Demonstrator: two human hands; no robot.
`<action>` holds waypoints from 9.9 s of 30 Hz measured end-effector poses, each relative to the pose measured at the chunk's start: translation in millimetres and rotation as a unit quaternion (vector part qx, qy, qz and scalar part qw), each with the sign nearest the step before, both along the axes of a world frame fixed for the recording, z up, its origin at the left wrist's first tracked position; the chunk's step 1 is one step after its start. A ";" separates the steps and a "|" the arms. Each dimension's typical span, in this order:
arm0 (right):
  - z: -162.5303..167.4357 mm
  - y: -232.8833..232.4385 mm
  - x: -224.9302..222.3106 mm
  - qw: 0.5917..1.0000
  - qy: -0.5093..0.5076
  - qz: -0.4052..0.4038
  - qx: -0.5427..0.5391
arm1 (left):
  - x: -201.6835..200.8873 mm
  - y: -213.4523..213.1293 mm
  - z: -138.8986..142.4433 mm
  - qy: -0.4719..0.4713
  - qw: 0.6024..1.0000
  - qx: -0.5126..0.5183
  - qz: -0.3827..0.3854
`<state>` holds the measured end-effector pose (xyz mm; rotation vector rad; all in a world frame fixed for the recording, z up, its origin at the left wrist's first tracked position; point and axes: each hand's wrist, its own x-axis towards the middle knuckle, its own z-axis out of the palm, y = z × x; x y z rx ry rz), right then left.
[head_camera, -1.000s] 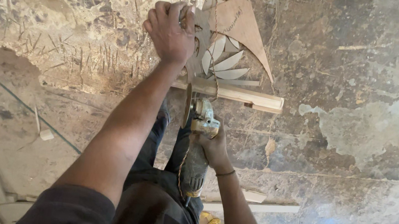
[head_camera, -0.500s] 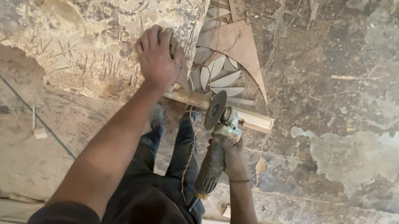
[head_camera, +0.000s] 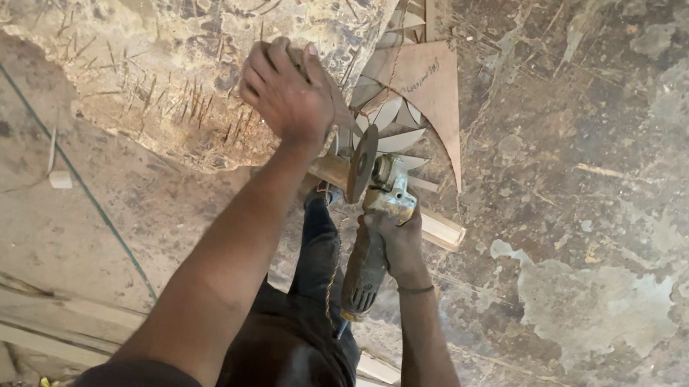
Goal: The person holds small decorative plywood cutout pieces against a spinning angle grinder disc, grinding and smoothing their edges one at a time on a workbench. They occasionally reposition the pieces, brush off dust, and set finished pieces on the bench while picking up new ones to grind.
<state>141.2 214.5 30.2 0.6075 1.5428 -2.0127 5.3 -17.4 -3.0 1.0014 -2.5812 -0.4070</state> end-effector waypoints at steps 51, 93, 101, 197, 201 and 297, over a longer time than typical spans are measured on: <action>0.2 19.6 -7.5 0.998 -0.025 -0.048 0.034 | 23.6 -24.5 41.3 -0.046 0.983 0.051 -0.170; 93.7 -40.0 90.6 0.898 0.092 -0.427 0.050 | -87.4 -195.0 133.8 0.009 0.741 0.666 -0.079; 93.0 -36.6 84.2 0.916 0.111 -0.383 0.050 | -77.0 -302.6 146.4 0.300 0.917 0.217 -0.146; 11.4 130.5 -35.2 0.996 -0.004 0.087 -0.025 | 9.0 -11.7 0.3 0.068 0.932 0.088 -0.345; 5.8 115.8 -79.7 0.977 0.002 0.210 -0.046 | 10.2 -17.3 -1.6 0.070 0.924 0.075 -0.367; -25.5 42.8 -5.1 1.000 -0.018 0.022 -0.012 | 5.4 -14.5 17.4 0.109 0.924 0.093 -0.354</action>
